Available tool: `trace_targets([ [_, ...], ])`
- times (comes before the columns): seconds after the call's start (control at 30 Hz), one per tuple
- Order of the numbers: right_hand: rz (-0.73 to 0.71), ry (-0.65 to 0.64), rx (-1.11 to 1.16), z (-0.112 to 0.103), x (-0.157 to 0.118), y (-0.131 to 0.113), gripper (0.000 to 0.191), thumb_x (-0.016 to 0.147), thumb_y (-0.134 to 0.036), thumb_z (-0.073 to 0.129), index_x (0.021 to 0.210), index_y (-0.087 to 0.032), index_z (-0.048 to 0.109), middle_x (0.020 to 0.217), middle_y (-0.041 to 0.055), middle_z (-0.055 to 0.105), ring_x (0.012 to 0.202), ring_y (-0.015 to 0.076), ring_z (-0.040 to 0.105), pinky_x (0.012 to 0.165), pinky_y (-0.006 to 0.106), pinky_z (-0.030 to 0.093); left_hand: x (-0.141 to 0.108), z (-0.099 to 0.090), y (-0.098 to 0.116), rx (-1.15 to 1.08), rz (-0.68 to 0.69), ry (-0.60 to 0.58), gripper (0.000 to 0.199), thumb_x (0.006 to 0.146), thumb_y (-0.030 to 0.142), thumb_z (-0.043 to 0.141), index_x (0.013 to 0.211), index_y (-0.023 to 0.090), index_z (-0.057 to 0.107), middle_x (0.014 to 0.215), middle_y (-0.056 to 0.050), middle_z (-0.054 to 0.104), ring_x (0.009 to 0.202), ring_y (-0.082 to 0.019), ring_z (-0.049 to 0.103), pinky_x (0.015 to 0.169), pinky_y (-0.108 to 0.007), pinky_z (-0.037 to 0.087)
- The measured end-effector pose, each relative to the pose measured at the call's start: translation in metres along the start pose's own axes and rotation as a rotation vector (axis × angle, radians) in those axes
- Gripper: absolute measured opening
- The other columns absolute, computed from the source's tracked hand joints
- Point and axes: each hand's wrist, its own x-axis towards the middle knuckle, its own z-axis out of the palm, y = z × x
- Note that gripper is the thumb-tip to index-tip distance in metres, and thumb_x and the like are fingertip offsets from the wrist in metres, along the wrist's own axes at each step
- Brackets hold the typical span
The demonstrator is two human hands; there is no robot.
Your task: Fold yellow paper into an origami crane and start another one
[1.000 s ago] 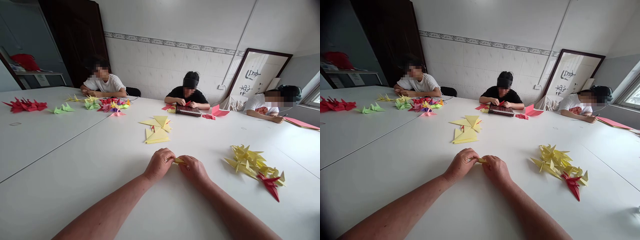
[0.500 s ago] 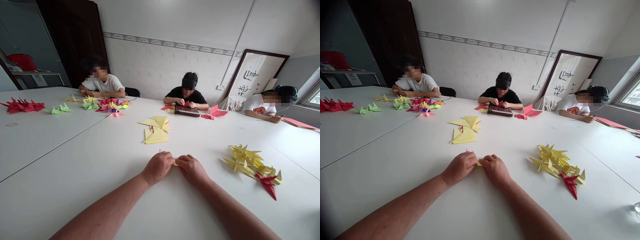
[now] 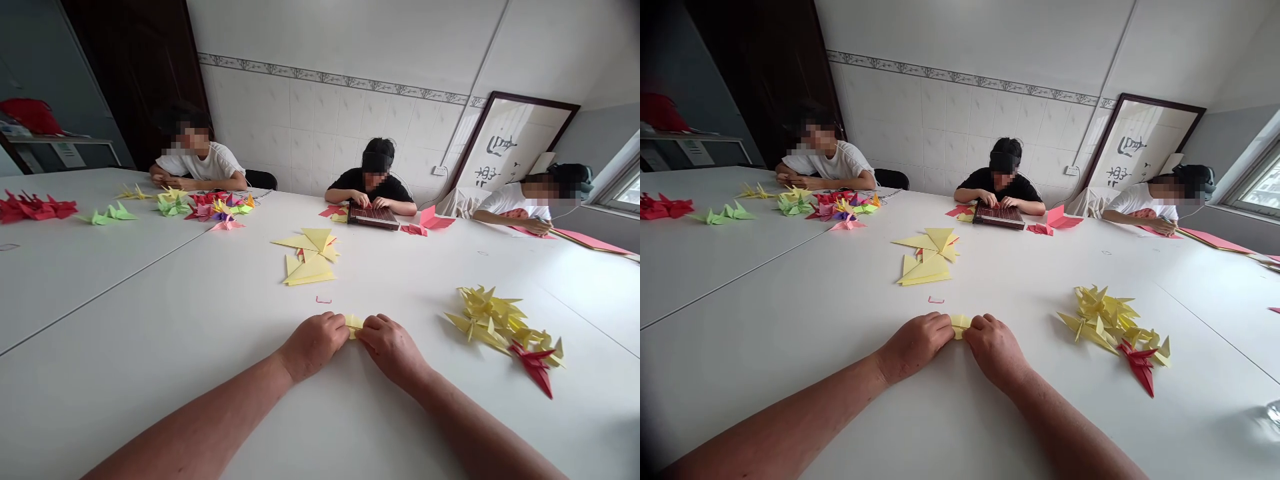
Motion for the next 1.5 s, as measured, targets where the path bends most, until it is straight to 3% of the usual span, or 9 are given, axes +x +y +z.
trace_targets([
  [0.33, -0.031, -0.073, -0.086, -0.002, -0.013, -0.003, 0.021, 0.074, 0.004, 0.049, 0.073, -0.016, 0.057, 0.076, 0.0024, 0.057, 0.066, 0.0140, 0.046, 0.055, 0.025, 0.030, 0.002, -0.001, -0.001, -0.048, -0.036, -0.037, 0.023, 0.067, -0.006, 0.046, 0.062, 0.017, 0.047, 0.065, 0.001, 0.048, 0.058, -0.011, 0.041, 0.049, -0.024, 0.026],
  [0.47, -0.028, -0.089, -0.067, -0.004, -0.013, -0.005, 0.021, 0.076, 0.003, 0.048, 0.074, -0.016, 0.057, 0.079, 0.0037, 0.057, 0.068, 0.0148, 0.046, 0.060, 0.026, 0.034, 0.004, 0.000, -0.001, -0.081, -0.052, -0.015, 0.023, 0.074, -0.002, 0.045, 0.061, 0.016, 0.048, 0.064, 0.001, 0.048, 0.057, -0.011, 0.041, 0.049, -0.023, 0.026],
  [0.7, 0.202, 0.019, 0.253, 0.007, -0.002, -0.009, 0.020, 0.087, -0.006, 0.046, 0.076, -0.018, 0.059, 0.080, 0.0023, 0.057, 0.072, 0.0136, 0.050, 0.065, 0.023, 0.038, 0.007, -0.001, 0.001, -0.296, -0.227, 0.003, 0.025, 0.081, 0.008, 0.046, 0.057, 0.016, 0.047, 0.061, 0.001, 0.048, 0.058, -0.011, 0.042, 0.051, -0.023, 0.029],
  [0.87, 0.429, -0.061, 0.383, 0.000, 0.008, -0.014, 0.025, 0.085, -0.009, 0.044, 0.063, -0.018, 0.050, 0.075, -0.0004, 0.053, 0.065, 0.0105, 0.048, 0.060, 0.021, 0.034, 0.011, -0.010, 0.003, -0.523, -0.414, -0.050, 0.026, 0.079, 0.009, 0.044, 0.054, 0.017, 0.044, 0.061, 0.002, 0.046, 0.059, -0.011, 0.043, 0.051, -0.023, 0.031],
  [1.07, 0.543, -0.151, 0.460, -0.009, 0.018, -0.011, 0.020, 0.077, -0.010, 0.042, 0.058, -0.019, 0.041, 0.069, -0.0021, 0.052, 0.059, 0.0099, 0.042, 0.053, 0.022, 0.028, 0.018, -0.014, -0.001, -0.751, -0.596, -0.141, 0.019, 0.074, 0.014, 0.043, 0.056, 0.019, 0.048, 0.066, 0.002, 0.052, 0.059, -0.012, 0.047, 0.050, -0.023, 0.033],
  [1.23, 0.559, -0.203, 0.515, -0.010, 0.021, -0.005, 0.016, 0.074, -0.017, 0.043, 0.058, -0.019, 0.042, 0.062, -0.0037, 0.050, 0.055, 0.0098, 0.039, 0.047, 0.021, 0.026, 0.020, -0.011, -0.003, -0.793, -0.637, -0.215, 0.015, 0.069, 0.015, 0.042, 0.055, 0.019, 0.043, 0.060, 0.003, 0.048, 0.056, -0.011, 0.041, 0.047, -0.022, 0.028],
  [1.5, 0.574, -0.185, 0.472, -0.007, 0.023, -0.006, 0.019, 0.072, -0.016, 0.043, 0.055, -0.019, 0.035, 0.058, -0.0035, 0.046, 0.054, 0.0100, 0.035, 0.046, 0.022, 0.023, 0.019, -0.007, -0.002, -0.748, -0.606, -0.176, 0.016, 0.066, 0.012, 0.040, 0.055, 0.019, 0.031, 0.055, 0.005, 0.035, 0.050, -0.009, 0.029, 0.046, -0.023, 0.025],
])
